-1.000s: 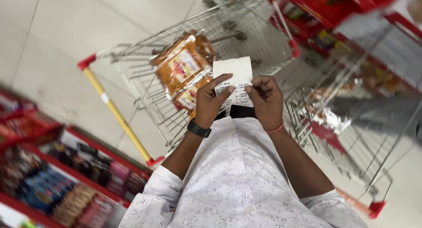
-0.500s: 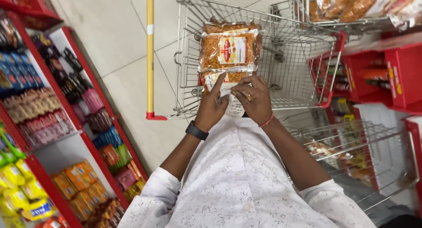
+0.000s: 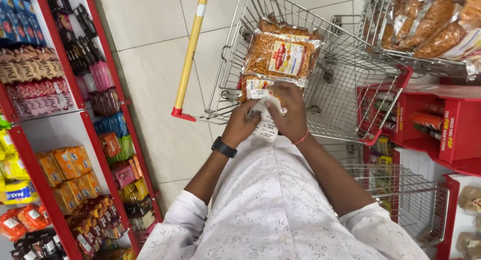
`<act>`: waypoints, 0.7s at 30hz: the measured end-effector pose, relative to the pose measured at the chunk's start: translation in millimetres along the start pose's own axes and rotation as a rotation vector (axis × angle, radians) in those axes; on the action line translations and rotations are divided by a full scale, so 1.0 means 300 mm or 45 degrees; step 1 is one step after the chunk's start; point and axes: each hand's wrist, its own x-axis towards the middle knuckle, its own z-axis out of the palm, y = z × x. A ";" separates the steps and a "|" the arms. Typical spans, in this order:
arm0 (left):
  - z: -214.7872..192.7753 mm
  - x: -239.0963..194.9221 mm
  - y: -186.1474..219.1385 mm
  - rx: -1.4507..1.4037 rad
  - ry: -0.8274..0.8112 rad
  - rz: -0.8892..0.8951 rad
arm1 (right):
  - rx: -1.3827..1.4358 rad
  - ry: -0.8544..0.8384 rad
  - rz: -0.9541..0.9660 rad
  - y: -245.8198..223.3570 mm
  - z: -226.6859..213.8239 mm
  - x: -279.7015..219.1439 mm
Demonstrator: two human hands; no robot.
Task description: Checking bags of snacks in a shopping cart against a store receipt.
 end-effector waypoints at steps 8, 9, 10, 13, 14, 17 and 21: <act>0.042 0.002 -0.078 0.227 -0.006 0.211 | 0.834 -0.051 0.718 0.252 0.130 -0.114; 0.049 0.005 -0.091 0.239 -0.004 0.235 | 0.880 -0.036 0.767 0.274 0.138 -0.127; 0.050 0.010 -0.061 0.237 -0.008 0.235 | 0.878 -0.034 0.770 0.312 0.154 -0.145; 0.040 0.020 0.016 0.266 -0.045 0.119 | 1.046 0.004 0.777 0.446 0.201 -0.186; 0.035 0.023 0.033 0.272 -0.059 0.018 | 1.125 0.253 0.845 0.509 0.210 -0.195; 0.033 0.004 -0.004 0.268 -0.043 -0.057 | 0.939 0.549 0.981 0.783 0.247 -0.248; 0.011 -0.036 -0.042 0.273 0.042 -0.039 | 0.112 0.349 1.224 0.910 0.242 -0.230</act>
